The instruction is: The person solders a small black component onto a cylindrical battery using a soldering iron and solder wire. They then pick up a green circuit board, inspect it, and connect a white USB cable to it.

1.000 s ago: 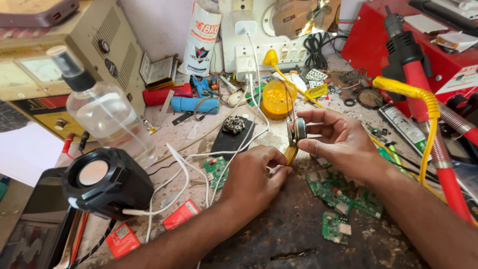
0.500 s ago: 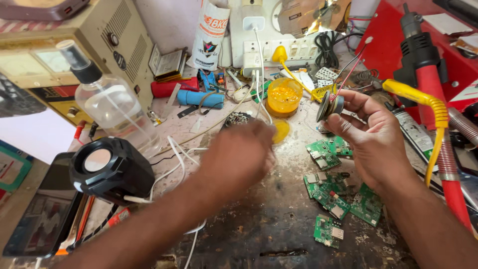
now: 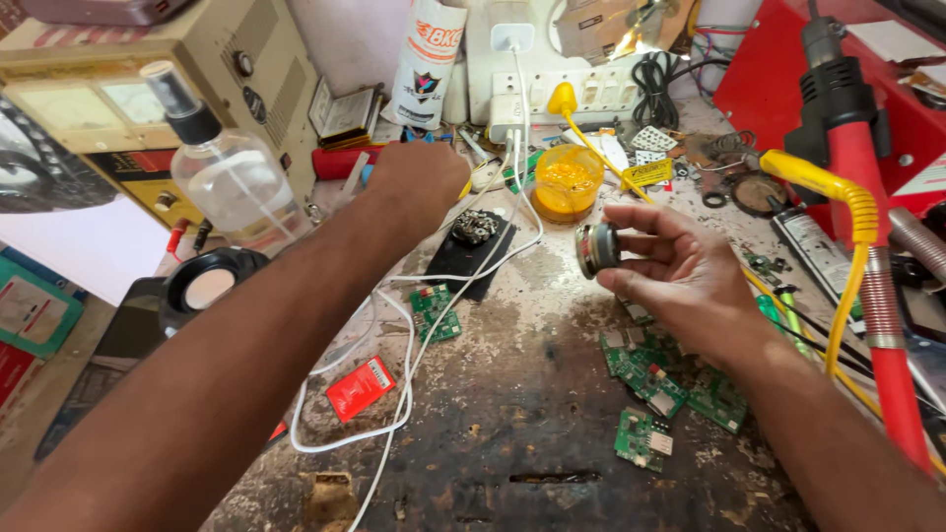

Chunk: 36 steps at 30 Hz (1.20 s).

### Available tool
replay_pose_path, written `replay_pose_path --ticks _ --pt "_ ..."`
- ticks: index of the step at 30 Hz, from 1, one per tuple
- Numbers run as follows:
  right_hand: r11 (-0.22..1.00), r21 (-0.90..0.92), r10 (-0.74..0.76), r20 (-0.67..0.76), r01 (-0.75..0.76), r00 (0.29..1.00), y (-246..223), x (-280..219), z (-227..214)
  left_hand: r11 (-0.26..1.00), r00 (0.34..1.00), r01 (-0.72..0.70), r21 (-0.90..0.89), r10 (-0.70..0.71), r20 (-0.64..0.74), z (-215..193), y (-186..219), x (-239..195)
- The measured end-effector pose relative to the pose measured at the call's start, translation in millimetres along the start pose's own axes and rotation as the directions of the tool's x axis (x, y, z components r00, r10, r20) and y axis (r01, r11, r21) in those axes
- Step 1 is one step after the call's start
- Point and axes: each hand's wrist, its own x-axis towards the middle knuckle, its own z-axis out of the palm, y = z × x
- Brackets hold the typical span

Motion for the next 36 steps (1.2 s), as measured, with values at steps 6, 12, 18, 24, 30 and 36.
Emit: replay_pose_path --ticks 6,12,18,24,30,36 --pt "0.989 -0.008 -0.146 0.06 0.146 0.988 1 -3 0 0.622 0.948 -0.149 -0.769 -0.132 -0.291 -28 37 -49" --pt "0.985 -0.021 -0.169 0.139 0.173 0.976 -2 0 1 0.544 0.93 -0.057 -0.837 -0.275 -0.242 -29 96 -105" --pt "0.968 -0.237 -0.028 0.226 0.083 0.974 -5 7 0 0.506 0.934 -0.052 -0.861 -0.282 -0.222 -4 104 -113" --pt "0.846 -0.503 0.003 0.337 0.178 0.941 -22 28 -1 0.209 0.948 0.227 -0.951 -0.27 0.167 0 106 -114" --pt "0.787 -0.57 0.018 0.402 0.235 0.915 -21 36 4 0.099 0.952 0.269 -0.958 -0.179 0.249 3 110 -114" --pt "0.704 -0.634 -0.037 0.42 0.322 0.907 -17 40 -1 0.145 0.961 0.232 -0.962 -0.188 0.204 4 113 -118"
